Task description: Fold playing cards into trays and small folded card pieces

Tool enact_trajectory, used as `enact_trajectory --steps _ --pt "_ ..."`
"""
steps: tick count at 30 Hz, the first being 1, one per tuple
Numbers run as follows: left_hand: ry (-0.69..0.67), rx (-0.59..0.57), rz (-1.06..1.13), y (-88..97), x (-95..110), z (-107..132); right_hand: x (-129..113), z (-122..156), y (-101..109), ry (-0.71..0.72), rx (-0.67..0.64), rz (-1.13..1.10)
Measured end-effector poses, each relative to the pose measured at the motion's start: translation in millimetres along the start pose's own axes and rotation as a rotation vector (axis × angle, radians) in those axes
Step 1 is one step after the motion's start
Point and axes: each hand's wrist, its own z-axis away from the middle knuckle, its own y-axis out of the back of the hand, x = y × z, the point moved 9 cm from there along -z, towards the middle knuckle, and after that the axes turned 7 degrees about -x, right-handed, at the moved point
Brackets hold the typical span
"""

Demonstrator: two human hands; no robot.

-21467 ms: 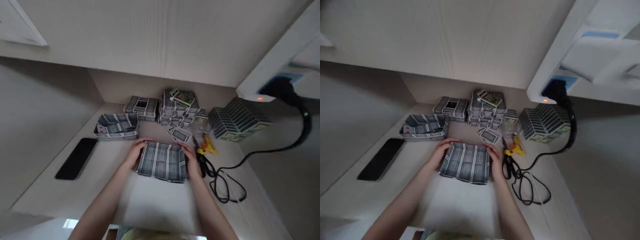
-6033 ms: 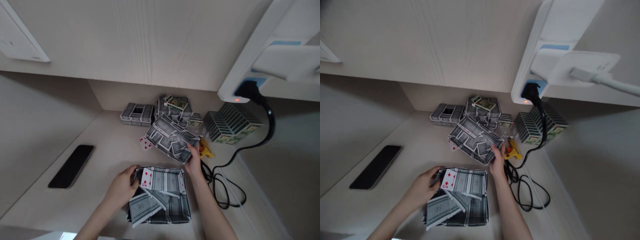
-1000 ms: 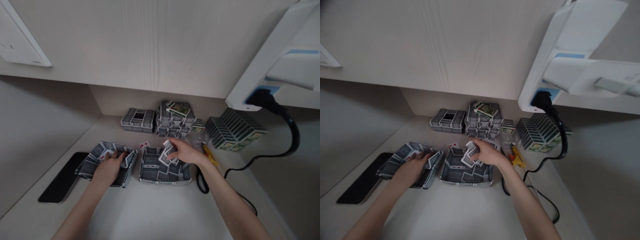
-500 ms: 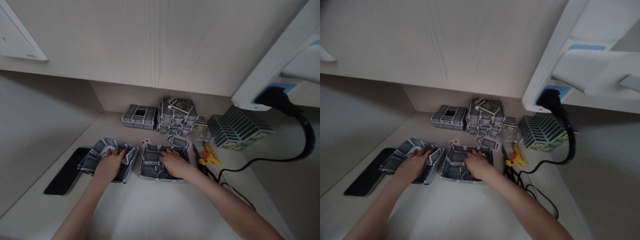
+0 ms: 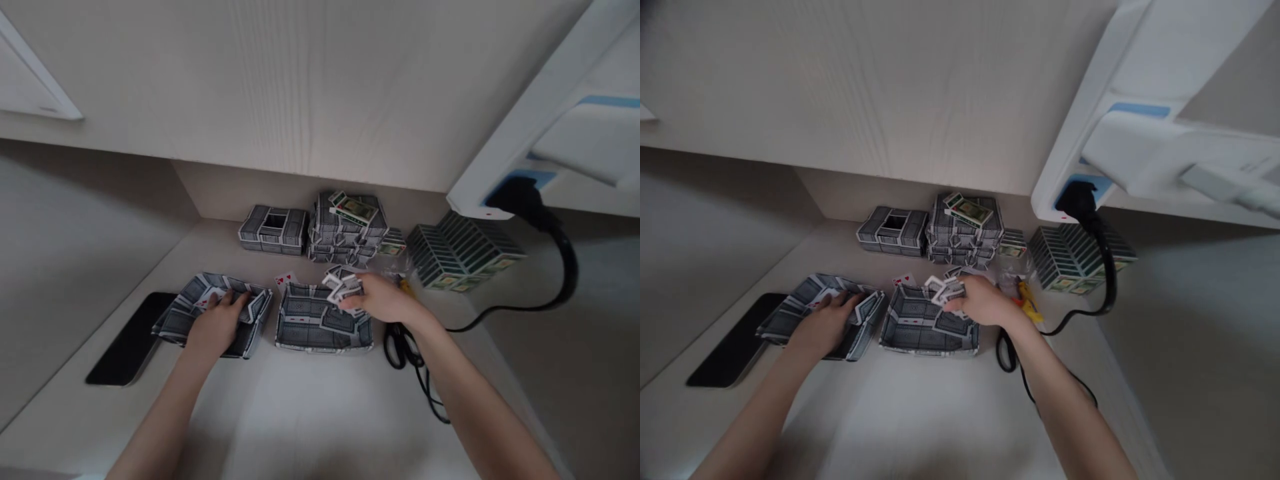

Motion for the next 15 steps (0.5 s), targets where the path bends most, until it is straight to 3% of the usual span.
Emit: enact_trajectory --steps 2,6,13,15 --pt "0.000 0.008 0.011 1.7 0 1 5 -2 -18 -0.082 -0.042 0.098" --pt "-0.003 0.009 0.018 4.5 2 2 -2 -7 -39 -0.077 -0.035 0.199" --pt "0.012 0.018 -0.036 8.7 7 4 23 31 33 -0.049 0.505 -0.221" --pt "0.006 0.012 -0.036 11.9 7 4 36 44 39 -0.061 0.581 -0.317"
